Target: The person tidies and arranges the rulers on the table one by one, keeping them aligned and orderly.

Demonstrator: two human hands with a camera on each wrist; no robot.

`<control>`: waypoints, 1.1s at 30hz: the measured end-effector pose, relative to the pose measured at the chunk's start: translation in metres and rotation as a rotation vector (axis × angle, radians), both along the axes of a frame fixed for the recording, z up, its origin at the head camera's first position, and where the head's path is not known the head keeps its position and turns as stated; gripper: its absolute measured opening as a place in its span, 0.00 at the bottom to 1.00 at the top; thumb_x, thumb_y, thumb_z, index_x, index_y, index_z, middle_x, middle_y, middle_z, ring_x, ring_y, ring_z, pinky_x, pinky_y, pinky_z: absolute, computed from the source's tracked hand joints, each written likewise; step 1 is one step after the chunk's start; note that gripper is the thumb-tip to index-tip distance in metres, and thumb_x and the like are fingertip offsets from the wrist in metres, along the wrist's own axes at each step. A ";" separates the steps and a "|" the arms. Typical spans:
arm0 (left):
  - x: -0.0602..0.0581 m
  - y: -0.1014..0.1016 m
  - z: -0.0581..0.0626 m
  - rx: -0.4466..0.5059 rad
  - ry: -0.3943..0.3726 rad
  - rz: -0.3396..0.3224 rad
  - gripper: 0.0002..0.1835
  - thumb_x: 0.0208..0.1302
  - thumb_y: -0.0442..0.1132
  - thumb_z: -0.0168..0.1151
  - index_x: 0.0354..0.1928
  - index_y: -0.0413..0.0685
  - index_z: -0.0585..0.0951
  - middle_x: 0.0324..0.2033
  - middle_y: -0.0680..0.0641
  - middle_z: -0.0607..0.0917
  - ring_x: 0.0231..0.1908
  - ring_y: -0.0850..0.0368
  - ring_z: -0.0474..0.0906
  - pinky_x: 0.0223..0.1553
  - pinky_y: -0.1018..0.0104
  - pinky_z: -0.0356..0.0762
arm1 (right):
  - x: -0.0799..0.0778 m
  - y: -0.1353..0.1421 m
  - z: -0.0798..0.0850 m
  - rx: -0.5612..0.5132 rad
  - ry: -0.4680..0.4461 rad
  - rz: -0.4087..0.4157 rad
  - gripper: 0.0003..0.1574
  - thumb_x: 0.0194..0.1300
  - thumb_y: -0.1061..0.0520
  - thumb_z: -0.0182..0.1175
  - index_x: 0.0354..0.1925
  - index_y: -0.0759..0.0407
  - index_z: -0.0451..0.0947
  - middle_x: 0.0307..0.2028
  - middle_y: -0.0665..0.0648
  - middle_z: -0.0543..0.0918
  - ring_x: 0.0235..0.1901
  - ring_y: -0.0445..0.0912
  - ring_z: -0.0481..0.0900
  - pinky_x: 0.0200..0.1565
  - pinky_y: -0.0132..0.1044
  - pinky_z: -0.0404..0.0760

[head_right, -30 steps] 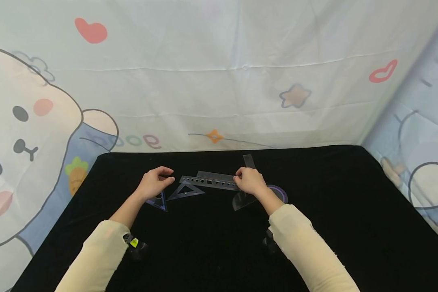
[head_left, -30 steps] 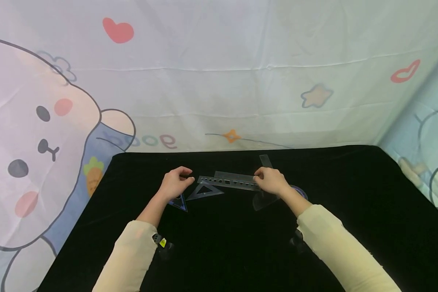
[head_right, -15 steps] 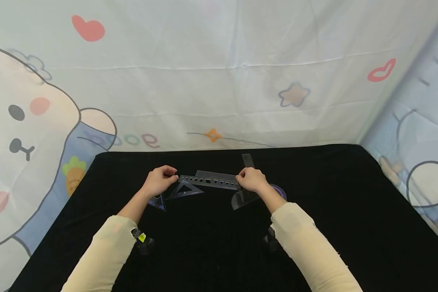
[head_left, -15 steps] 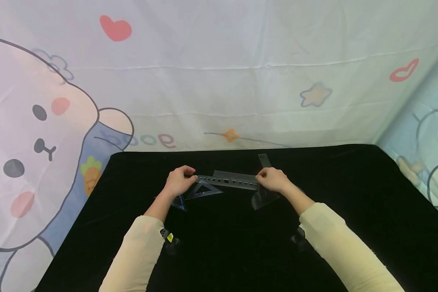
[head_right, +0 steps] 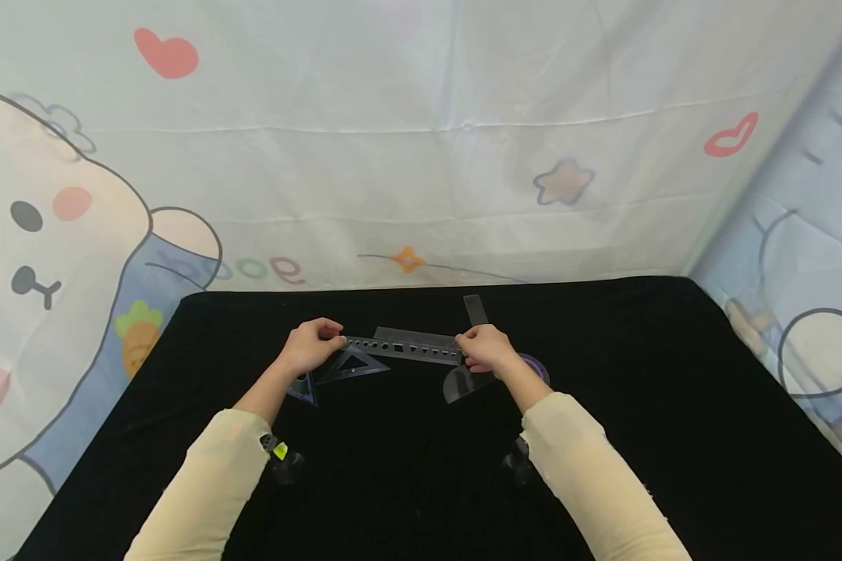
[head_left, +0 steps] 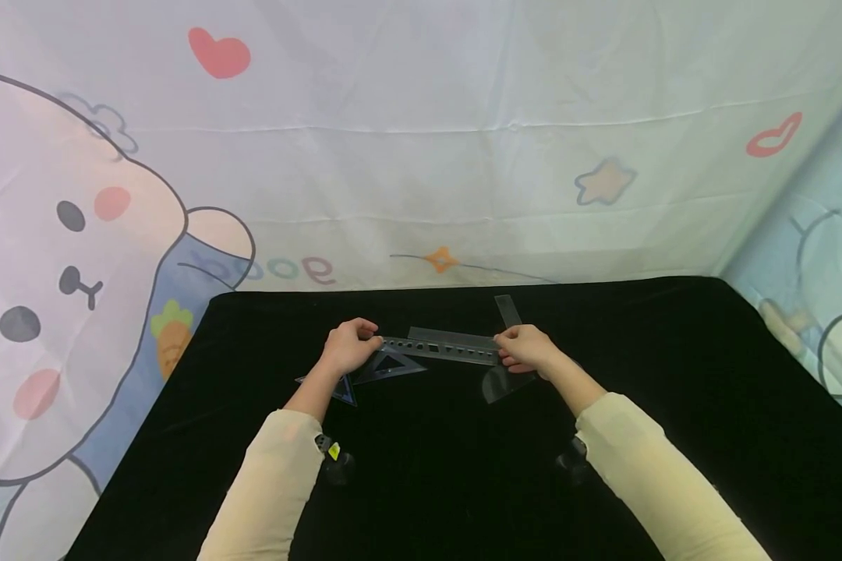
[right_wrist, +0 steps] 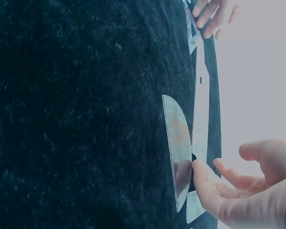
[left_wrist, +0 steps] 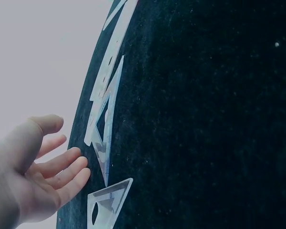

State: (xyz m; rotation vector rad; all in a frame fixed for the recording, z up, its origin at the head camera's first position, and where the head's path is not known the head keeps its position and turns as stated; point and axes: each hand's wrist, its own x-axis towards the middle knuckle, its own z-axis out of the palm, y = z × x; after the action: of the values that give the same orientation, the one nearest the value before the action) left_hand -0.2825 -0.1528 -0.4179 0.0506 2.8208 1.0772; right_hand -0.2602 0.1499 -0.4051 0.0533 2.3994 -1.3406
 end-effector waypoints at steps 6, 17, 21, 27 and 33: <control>0.000 0.002 0.002 0.015 -0.045 0.006 0.20 0.64 0.45 0.55 0.54 0.42 0.74 0.50 0.41 0.79 0.51 0.45 0.74 0.51 0.51 0.72 | 0.001 0.000 0.000 -0.124 -0.059 -0.045 0.29 0.72 0.52 0.41 0.61 0.73 0.58 0.56 0.74 0.70 0.54 0.60 0.73 0.50 0.44 0.78; -0.002 0.003 -0.002 0.088 -0.070 0.065 0.18 0.65 0.45 0.54 0.52 0.44 0.75 0.49 0.41 0.79 0.49 0.46 0.75 0.49 0.53 0.74 | -0.001 0.000 -0.005 -0.242 -0.140 -0.162 0.30 0.73 0.51 0.40 0.64 0.69 0.56 0.58 0.70 0.68 0.52 0.56 0.75 0.49 0.40 0.79; -0.001 0.005 -0.003 0.128 -0.068 0.115 0.17 0.64 0.46 0.55 0.51 0.45 0.77 0.48 0.42 0.80 0.46 0.47 0.76 0.46 0.55 0.75 | -0.002 0.000 -0.007 -0.266 -0.144 -0.176 0.30 0.73 0.51 0.40 0.65 0.69 0.54 0.58 0.70 0.68 0.49 0.53 0.76 0.49 0.40 0.78; 0.000 0.007 -0.002 0.182 -0.093 0.164 0.17 0.64 0.47 0.55 0.50 0.45 0.76 0.48 0.42 0.80 0.42 0.49 0.79 0.43 0.58 0.78 | -0.004 -0.002 -0.009 -0.300 -0.149 -0.190 0.31 0.73 0.52 0.40 0.66 0.68 0.53 0.59 0.70 0.67 0.47 0.50 0.76 0.48 0.39 0.79; 0.002 0.009 -0.001 0.255 -0.125 0.197 0.18 0.64 0.46 0.55 0.51 0.45 0.75 0.49 0.42 0.79 0.45 0.48 0.78 0.45 0.58 0.79 | -0.003 -0.002 -0.010 -0.329 -0.162 -0.199 0.31 0.73 0.51 0.40 0.67 0.66 0.52 0.60 0.69 0.65 0.49 0.50 0.75 0.49 0.39 0.79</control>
State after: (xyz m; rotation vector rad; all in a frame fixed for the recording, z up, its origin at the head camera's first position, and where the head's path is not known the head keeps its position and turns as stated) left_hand -0.2808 -0.1443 -0.4189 -0.2663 2.6047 1.4227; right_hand -0.2632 0.1477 -0.4153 0.3038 2.0566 -1.7340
